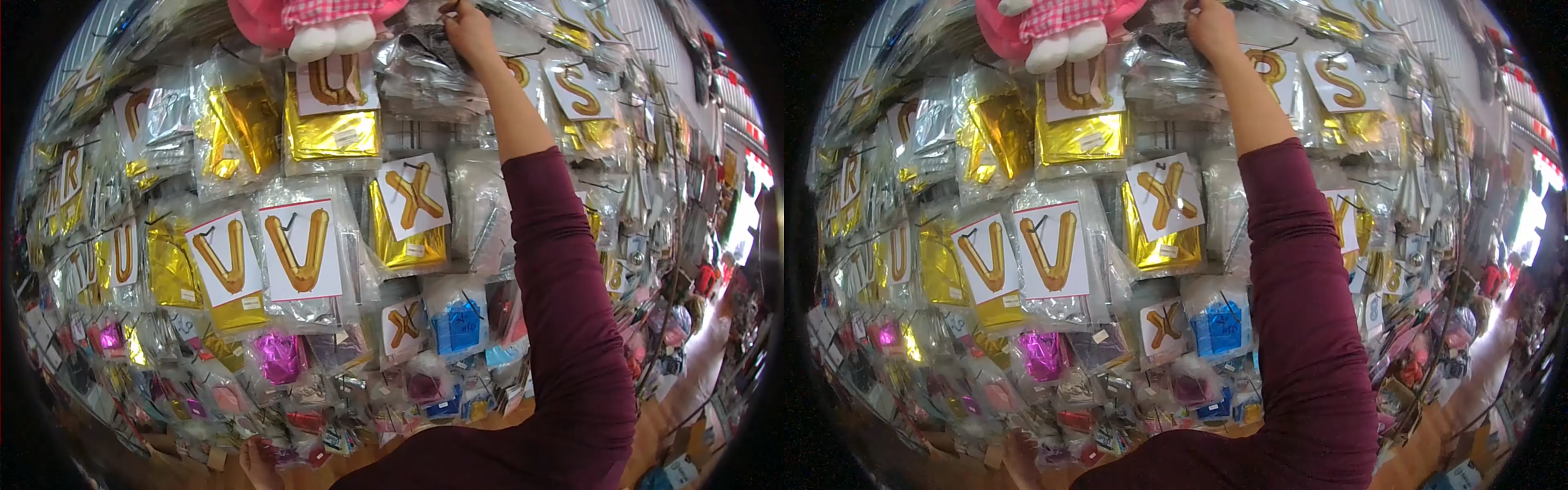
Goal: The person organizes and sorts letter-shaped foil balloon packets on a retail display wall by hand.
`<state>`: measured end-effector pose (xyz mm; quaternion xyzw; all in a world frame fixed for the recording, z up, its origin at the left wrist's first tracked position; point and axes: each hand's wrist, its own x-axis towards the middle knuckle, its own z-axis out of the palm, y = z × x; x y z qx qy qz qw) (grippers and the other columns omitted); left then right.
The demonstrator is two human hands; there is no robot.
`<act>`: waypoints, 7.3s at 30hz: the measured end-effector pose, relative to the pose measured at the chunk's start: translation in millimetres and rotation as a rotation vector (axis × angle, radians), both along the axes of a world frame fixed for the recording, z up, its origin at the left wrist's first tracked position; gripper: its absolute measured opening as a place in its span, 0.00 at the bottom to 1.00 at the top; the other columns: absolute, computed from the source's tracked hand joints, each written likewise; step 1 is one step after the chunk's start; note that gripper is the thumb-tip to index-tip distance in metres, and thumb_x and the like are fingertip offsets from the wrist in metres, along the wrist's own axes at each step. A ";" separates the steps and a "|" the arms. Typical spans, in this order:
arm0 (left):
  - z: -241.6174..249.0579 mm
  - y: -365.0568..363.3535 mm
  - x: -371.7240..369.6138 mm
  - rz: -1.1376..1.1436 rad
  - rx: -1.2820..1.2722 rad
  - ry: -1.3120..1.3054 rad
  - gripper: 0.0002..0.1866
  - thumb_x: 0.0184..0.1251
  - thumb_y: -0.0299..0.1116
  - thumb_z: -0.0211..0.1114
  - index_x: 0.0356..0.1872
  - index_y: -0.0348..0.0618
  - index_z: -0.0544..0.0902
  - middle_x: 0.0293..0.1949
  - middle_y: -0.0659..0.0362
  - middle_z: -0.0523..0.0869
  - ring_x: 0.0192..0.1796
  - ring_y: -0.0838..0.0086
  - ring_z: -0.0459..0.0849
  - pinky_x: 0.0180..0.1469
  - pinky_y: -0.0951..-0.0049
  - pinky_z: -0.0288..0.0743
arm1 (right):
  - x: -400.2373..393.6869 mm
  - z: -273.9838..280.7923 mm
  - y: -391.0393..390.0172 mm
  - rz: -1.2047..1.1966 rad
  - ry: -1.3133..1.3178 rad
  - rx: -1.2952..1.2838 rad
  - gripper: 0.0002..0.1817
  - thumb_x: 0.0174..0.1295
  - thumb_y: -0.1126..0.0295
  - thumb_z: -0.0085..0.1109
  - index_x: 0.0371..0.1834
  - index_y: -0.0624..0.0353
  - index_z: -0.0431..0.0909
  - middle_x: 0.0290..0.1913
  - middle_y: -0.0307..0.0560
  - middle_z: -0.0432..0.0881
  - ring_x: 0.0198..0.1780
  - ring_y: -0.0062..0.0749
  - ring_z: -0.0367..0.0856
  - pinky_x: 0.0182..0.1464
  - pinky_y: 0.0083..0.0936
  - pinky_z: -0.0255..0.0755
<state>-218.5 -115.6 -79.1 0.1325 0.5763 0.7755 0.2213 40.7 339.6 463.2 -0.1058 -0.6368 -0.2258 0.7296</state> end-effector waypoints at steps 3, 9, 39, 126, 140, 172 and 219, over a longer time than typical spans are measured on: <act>10.0 -0.6 6.3 0.025 -0.046 0.007 0.20 0.61 0.43 0.57 0.45 0.35 0.75 0.39 0.53 0.78 0.34 0.68 0.76 0.35 0.69 0.72 | 1.0 -4.2 -13.3 -0.012 0.006 -0.058 0.08 0.52 0.73 0.46 0.33 0.63 0.74 0.32 0.61 0.77 0.38 0.53 0.75 0.40 0.38 0.69; -45.3 -14.5 -20.2 -0.053 0.038 0.043 0.19 0.62 0.42 0.54 0.42 0.35 0.75 0.36 0.54 0.78 0.34 0.68 0.76 0.35 0.71 0.73 | 4.3 -17.3 -30.2 -0.154 -0.031 -0.247 0.13 0.49 0.67 0.54 0.38 0.59 0.76 0.39 0.57 0.77 0.46 0.51 0.73 0.47 0.37 0.67; -57.2 27.8 55.7 -0.619 -0.163 0.174 0.16 0.62 0.46 0.54 0.34 0.41 0.75 0.24 0.60 0.76 0.26 0.73 0.71 0.29 0.67 0.70 | 120.4 -227.7 -167.4 0.369 -0.717 -0.307 0.06 0.51 0.72 0.56 0.29 0.63 0.74 0.27 0.51 0.77 0.30 0.45 0.76 0.32 0.31 0.69; 535.1 467.0 328.3 -0.264 0.553 0.360 0.29 0.67 0.50 0.32 0.29 0.31 0.71 0.23 0.49 0.79 0.16 0.72 0.73 0.14 0.80 0.64 | 573.3 -710.2 -195.4 -0.044 0.634 -1.595 0.09 0.50 0.77 0.53 0.16 0.66 0.66 0.16 0.37 0.64 0.21 0.18 0.60 0.23 0.22 0.55; 410.2 355.7 325.7 -0.794 0.994 0.227 0.28 0.68 0.47 0.32 0.38 0.31 0.73 0.21 0.60 0.70 0.21 0.76 0.61 0.21 0.79 0.56 | 534.2 -704.4 -190.5 0.135 0.525 -1.651 0.11 0.53 0.77 0.52 0.15 0.65 0.65 0.15 0.36 0.64 0.20 0.19 0.60 0.24 0.20 0.56; 95.0 187.7 372.5 -0.994 1.059 -0.870 0.19 0.63 0.41 0.48 0.51 0.42 0.69 0.49 0.54 0.73 0.49 0.70 0.73 0.50 0.68 0.68 | 289.4 -365.8 -174.9 1.102 -0.090 -0.934 0.19 0.52 0.74 0.55 0.49 0.66 0.68 0.44 0.47 0.74 0.47 0.29 0.71 0.51 0.22 0.63; 68.9 227.3 387.7 -0.990 -0.405 1.283 0.57 0.25 0.46 0.77 0.61 0.36 0.55 0.46 0.42 0.76 0.51 0.55 0.74 0.53 0.66 0.67 | 263.5 -574.5 -126.2 0.983 -0.478 -1.151 0.08 0.56 0.77 0.46 0.37 0.64 0.75 0.37 0.44 0.78 0.34 0.28 0.79 0.34 0.22 0.73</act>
